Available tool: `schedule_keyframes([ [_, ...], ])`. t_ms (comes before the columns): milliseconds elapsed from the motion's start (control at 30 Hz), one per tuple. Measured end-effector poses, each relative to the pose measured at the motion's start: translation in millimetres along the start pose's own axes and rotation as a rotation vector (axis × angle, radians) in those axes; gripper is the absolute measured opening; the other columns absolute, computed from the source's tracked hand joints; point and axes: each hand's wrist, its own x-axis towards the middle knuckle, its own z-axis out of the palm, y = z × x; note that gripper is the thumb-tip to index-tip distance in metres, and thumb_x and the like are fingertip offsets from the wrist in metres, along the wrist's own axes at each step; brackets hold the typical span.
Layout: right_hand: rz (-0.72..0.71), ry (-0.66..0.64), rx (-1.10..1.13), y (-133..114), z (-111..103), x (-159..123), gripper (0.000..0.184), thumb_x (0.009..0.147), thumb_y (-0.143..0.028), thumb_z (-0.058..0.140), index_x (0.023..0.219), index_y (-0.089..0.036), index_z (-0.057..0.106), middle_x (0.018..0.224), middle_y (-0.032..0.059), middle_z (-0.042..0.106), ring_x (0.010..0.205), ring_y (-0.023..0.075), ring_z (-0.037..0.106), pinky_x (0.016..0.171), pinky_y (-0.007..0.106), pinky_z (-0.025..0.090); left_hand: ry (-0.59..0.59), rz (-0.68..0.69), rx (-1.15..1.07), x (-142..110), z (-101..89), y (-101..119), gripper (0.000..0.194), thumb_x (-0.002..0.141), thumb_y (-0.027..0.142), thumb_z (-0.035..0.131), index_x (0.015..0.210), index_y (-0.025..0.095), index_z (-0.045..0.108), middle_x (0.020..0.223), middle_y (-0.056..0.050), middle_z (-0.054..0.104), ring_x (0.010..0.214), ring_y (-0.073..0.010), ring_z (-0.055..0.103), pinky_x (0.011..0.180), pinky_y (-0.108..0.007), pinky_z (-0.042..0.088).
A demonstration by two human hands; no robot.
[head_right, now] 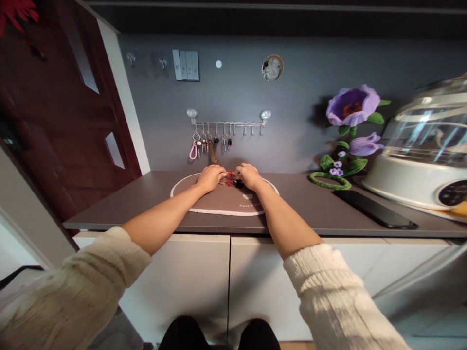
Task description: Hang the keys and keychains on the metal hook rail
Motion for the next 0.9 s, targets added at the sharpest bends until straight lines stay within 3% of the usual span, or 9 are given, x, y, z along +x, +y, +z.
schedule_keyframes([
  [900, 0.109, 0.233, 0.424, -10, -9, 2, 0.014, 0.078, -0.022, 0.048, 0.071, -0.015, 0.058, 0.076, 0.0050, 0.061, 0.072, 0.0139, 0.052, 0.069, 0.024, 0.037, 0.024, 0.081, -0.109, 1, 1.5, 2, 0.021, 0.083, 0.029, 0.048, 0.092, 0.022, 0.066, 0.091, -0.005, 0.064, 0.088, -0.0175, 0.055, 0.077, -0.027, 0.040],
])
